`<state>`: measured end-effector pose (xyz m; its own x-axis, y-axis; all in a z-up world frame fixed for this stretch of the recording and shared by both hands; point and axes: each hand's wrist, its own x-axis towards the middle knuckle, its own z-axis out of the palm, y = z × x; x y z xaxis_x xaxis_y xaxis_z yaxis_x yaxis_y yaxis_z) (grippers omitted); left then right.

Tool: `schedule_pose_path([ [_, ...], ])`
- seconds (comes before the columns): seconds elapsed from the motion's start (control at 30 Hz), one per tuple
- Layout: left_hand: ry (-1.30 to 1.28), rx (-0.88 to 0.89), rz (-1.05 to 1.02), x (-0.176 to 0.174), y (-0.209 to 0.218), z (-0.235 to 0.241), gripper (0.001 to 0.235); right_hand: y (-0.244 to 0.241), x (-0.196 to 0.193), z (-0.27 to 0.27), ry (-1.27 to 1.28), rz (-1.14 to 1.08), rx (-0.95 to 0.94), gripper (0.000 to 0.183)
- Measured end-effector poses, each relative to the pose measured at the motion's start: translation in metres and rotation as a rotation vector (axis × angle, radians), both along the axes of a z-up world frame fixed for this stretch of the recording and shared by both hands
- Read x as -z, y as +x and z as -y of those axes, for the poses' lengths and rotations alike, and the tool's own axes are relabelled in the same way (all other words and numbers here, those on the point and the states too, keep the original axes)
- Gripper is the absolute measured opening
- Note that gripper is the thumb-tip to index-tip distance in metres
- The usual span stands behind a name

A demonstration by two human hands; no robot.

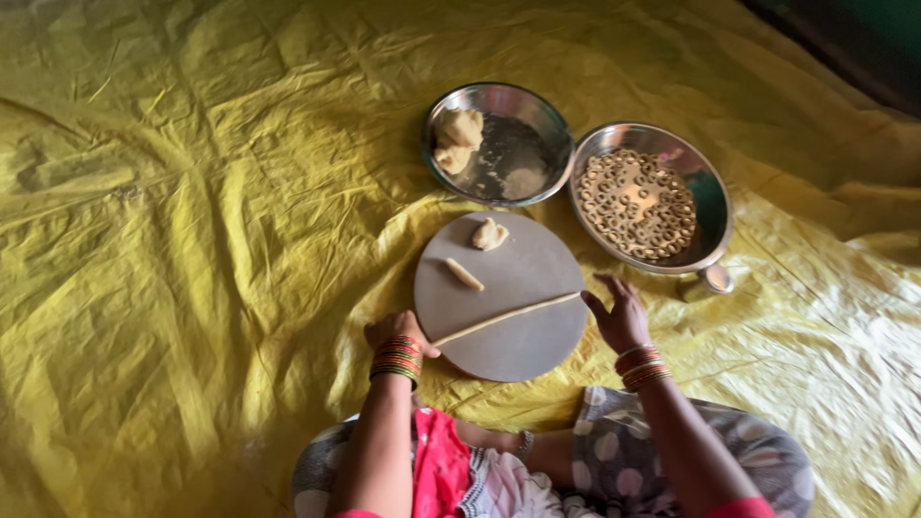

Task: The person sits on a yellow tarp and shapes dough into small rings by hand. They roll small pieces of dough into ropes, connect the ends to form rings, and place them into a metal bowl.

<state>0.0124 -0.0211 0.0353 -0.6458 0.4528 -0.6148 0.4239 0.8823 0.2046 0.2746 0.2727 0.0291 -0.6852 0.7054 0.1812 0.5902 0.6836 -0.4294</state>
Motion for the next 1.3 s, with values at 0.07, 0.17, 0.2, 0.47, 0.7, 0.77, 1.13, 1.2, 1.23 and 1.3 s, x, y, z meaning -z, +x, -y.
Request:
schedule_pose_path([
  [0.07, 0.002, -0.025, 0.027, 0.011, 0.003, -0.003, 0.069, 0.013, 0.017, -0.007, -0.063, -0.011, 0.082, 0.047],
  [0.17, 0.053, -0.101, 0.071, 0.028, 0.009, -0.001, 0.061, 0.012, 0.037, -0.011, -0.069, -0.039, 0.147, 0.04],
  [0.2, 0.08, -0.131, 0.085, 0.032, 0.01, 0.0, 0.057, 0.009, 0.041, -0.012, -0.06, -0.053, 0.149, 0.039],
  [0.47, 0.182, -0.167, 0.103, 0.039, 0.018, 0.013, 0.024, -0.001, 0.047, -0.006, -0.044, -0.007, 0.087, 0.036],
  [0.7, 0.514, -0.258, -0.148, 0.017, 0.03, 0.011, 0.024, -0.018, 0.044, -0.012, 0.069, -0.028, 0.117, 0.044],
  [0.77, 0.52, -0.088, -0.462, 0.016, 0.034, 0.003, 0.022, -0.026, 0.041, -0.013, 0.086, -0.044, 0.118, 0.051],
  [1.13, 0.602, 0.098, -0.661, 0.035, 0.021, -0.037, 0.019, -0.071, 0.045, -0.019, 0.199, 0.041, -0.205, 0.079],
  [1.2, 0.515, 0.04, -0.586, 0.032, 0.012, -0.033, 0.021, -0.082, 0.051, -0.017, 0.162, 0.134, -0.206, 0.086],
  [1.23, 0.548, 0.009, -0.634, 0.03, 0.009, -0.03, 0.025, -0.086, 0.054, -0.017, 0.141, 0.181, -0.203, 0.09],
  [1.3, 0.615, -0.06, -0.732, 0.026, 0.003, -0.026, 0.042, -0.099, 0.057, -0.022, 0.123, 0.221, -0.164, 0.094],
])
